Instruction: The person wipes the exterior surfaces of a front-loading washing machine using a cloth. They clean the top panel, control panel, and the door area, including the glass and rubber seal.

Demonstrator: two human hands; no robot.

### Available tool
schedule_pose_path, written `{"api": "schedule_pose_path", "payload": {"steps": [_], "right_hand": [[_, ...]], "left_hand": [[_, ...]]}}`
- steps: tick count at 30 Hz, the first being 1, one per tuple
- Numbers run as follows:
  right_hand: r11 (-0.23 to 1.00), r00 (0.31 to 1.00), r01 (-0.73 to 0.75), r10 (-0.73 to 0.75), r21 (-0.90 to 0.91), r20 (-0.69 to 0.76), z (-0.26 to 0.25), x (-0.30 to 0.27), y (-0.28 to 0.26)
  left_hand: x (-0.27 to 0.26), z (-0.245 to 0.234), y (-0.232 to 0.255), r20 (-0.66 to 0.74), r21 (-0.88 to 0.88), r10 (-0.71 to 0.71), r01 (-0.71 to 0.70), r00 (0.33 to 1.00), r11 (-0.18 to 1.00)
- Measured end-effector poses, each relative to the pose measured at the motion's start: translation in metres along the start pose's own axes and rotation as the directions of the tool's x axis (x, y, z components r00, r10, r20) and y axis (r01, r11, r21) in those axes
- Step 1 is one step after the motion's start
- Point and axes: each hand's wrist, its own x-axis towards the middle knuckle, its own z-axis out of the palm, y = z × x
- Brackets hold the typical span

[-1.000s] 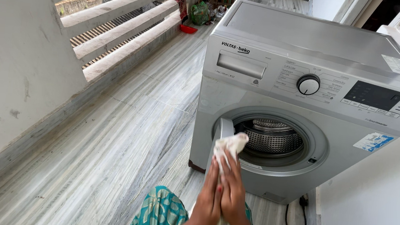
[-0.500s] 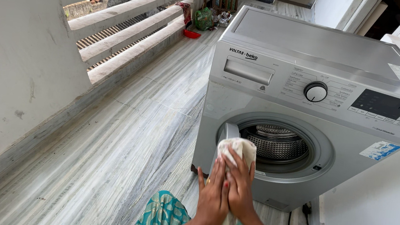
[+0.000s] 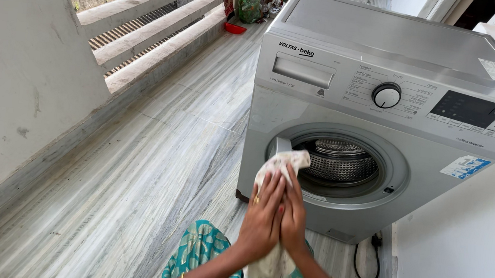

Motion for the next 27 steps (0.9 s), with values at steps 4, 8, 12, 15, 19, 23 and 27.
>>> {"api": "schedule_pose_path", "payload": {"steps": [4,8,12,15,19,23,27], "right_hand": [[0.984,0.990,0.130,-0.136,-0.119,-0.046,0.013,-0.142,0.038],[0.878,0.930,0.352,-0.368,-0.324,0.012,0.021,-0.195,0.083],[0.864,0.936,0.331,-0.352,-0.379,0.015,0.016,-0.145,0.052],[0.895,0.975,0.221,-0.213,-0.388,0.064,0.008,-0.065,0.005],[0.951,0.995,0.011,0.019,-0.309,0.094,0.000,0.033,0.016],[0.987,0.984,-0.098,0.115,-0.124,0.134,-0.011,0.118,0.089],[0.988,0.983,-0.130,0.139,-0.079,0.118,-0.012,0.124,0.107]], "left_hand": [[-0.139,0.056,-0.043,-0.175,-0.008,0.215,-0.220,0.961,0.976],[-0.181,0.075,-0.087,-0.241,0.259,0.465,-0.405,0.852,0.877],[-0.152,0.067,-0.072,-0.210,0.178,0.302,-0.267,0.930,0.947],[-0.081,0.016,-0.019,-0.075,0.118,0.115,-0.106,0.991,0.987],[0.028,-0.005,-0.006,-0.007,0.208,-0.044,0.044,0.999,0.977],[0.129,0.006,-0.039,0.261,0.128,-0.379,0.358,0.888,0.925],[0.145,0.005,-0.041,0.276,0.173,-0.364,0.326,0.890,0.929]]}}
